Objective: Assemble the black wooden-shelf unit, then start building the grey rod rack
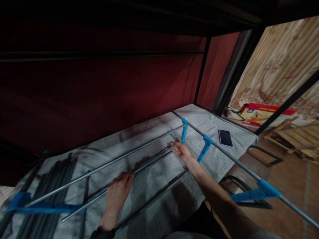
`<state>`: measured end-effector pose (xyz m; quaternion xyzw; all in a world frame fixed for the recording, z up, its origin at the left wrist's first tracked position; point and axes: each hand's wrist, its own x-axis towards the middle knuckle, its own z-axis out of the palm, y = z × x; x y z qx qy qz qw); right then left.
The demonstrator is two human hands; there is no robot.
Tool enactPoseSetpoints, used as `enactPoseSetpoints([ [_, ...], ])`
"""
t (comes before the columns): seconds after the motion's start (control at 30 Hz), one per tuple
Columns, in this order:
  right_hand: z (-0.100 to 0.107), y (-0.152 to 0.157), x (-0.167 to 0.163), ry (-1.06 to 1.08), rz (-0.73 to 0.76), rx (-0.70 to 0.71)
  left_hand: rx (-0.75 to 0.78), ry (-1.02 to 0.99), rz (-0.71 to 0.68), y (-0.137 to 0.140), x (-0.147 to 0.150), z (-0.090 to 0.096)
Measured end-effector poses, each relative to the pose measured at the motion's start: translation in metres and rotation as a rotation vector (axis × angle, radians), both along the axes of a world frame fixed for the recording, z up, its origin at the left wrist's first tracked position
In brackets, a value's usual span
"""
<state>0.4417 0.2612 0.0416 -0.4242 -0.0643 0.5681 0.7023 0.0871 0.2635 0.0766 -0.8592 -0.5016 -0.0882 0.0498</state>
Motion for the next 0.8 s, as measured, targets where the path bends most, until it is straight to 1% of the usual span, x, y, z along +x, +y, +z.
enactPoseSetpoints([
  [0.17, 0.001, 0.000, 0.000, -0.031, -0.007, -0.004, 0.033, -0.021, -0.038, 0.005, 0.000, 0.001],
  [0.33, -0.004, -0.004, -0.002, -0.124, -0.031, -0.021, 0.019, -0.028, -0.052, 0.008, 0.001, 0.003],
  [0.4, -0.008, -0.009, -0.002, -0.194, -0.087, -0.051, 0.006, -0.033, -0.057, 0.009, 0.001, 0.003],
  [0.47, -0.014, -0.016, 0.002, -0.280, -0.186, -0.089, -0.005, -0.042, -0.056, 0.010, 0.000, 0.003],
  [0.57, -0.022, -0.024, 0.013, -0.403, -0.354, -0.127, -0.010, -0.068, -0.057, 0.012, -0.001, 0.000],
  [0.63, -0.025, -0.026, 0.023, -0.516, -0.430, -0.122, -0.016, -0.086, -0.062, 0.012, -0.002, -0.001],
  [0.73, -0.026, -0.023, 0.033, -0.654, -0.445, -0.085, -0.025, -0.108, -0.068, 0.012, -0.002, -0.002],
  [0.8, -0.027, -0.020, 0.035, -0.671, -0.416, -0.058, -0.024, -0.119, -0.067, 0.012, -0.002, -0.002],
])
